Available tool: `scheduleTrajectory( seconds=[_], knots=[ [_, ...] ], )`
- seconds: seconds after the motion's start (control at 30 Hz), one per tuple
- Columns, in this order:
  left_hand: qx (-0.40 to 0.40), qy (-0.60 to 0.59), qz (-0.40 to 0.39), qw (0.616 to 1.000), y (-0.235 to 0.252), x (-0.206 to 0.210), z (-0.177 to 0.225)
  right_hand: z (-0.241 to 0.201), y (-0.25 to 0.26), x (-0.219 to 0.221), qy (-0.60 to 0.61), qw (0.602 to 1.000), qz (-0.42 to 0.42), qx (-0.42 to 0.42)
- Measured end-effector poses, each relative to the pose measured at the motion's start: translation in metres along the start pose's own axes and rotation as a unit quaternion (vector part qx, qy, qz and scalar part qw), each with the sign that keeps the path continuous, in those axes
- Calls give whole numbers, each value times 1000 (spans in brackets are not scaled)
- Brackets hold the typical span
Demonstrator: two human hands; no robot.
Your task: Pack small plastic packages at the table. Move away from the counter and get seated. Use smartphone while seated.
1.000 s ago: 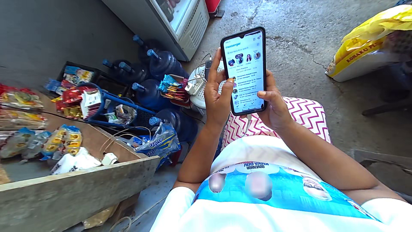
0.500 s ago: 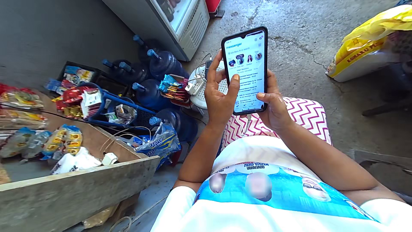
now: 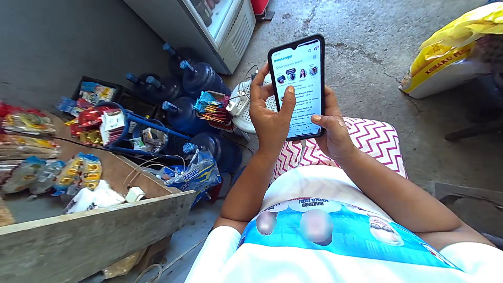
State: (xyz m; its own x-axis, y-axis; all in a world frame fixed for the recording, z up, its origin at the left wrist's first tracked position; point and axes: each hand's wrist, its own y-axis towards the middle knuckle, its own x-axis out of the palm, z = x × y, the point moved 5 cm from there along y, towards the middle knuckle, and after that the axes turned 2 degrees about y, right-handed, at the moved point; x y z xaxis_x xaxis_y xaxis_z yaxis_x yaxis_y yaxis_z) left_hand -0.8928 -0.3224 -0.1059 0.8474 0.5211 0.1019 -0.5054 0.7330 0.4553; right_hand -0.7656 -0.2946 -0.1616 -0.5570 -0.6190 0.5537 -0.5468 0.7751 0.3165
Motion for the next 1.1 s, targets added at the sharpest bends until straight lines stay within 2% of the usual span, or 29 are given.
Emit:
scheduleTrajectory(
  seconds=[1.1],
  knots=[
    [-14,3,4,1000,-2,0,-1,2,-1,-1,1,1000,0,0]
  ],
)
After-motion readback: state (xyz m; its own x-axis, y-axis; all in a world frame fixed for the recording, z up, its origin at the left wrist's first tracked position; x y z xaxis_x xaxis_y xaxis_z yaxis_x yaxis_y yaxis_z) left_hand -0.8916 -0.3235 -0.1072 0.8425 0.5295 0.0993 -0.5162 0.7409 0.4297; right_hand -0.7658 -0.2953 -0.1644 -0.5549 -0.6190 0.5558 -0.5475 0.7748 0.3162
